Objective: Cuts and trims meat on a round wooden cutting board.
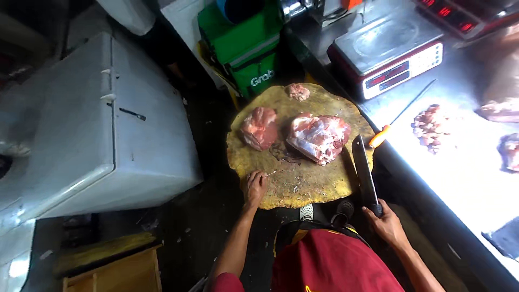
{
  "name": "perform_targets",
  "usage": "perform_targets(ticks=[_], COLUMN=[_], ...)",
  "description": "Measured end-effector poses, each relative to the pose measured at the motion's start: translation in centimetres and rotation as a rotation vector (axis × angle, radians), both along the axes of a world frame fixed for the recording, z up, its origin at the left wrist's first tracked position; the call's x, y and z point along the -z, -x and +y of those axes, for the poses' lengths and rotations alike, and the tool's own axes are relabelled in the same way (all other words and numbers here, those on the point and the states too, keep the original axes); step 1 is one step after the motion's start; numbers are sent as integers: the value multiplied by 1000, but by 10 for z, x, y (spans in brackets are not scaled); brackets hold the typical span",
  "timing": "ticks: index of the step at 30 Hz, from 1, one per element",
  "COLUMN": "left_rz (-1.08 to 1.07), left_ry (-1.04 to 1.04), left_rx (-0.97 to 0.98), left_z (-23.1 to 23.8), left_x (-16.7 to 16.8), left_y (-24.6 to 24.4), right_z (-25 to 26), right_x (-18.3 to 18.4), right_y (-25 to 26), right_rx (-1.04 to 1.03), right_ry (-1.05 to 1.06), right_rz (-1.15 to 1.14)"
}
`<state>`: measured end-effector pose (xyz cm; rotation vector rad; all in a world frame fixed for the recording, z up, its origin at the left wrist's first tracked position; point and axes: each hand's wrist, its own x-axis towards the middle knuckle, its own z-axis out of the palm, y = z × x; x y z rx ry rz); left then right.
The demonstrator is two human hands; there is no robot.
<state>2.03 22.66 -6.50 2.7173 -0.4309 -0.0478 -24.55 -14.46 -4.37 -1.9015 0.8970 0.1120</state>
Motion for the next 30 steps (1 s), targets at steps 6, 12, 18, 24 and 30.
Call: perform_targets(ticks=[6,12,18,24,30], left_rz=[58,-61,97,-179,-439], left_ry=[-49,59,37,601,1265], left_rx=[203,215,-72,-60,519], left_z=[0,4,-25,-131,-265], left_x=[-3,2,-25,-134,-315], left_y=[-6,-13,-12,-20,-17], right_z=[13,8,2,-14,-37], right_x=[0,6,13,13,4], right_y=[-5,-5,-1,1,1], right_rx=[2,14,35,25,-85], right_ry=[44,7,-54,-127,-187], right_rz=[44,21,-28,-32,25])
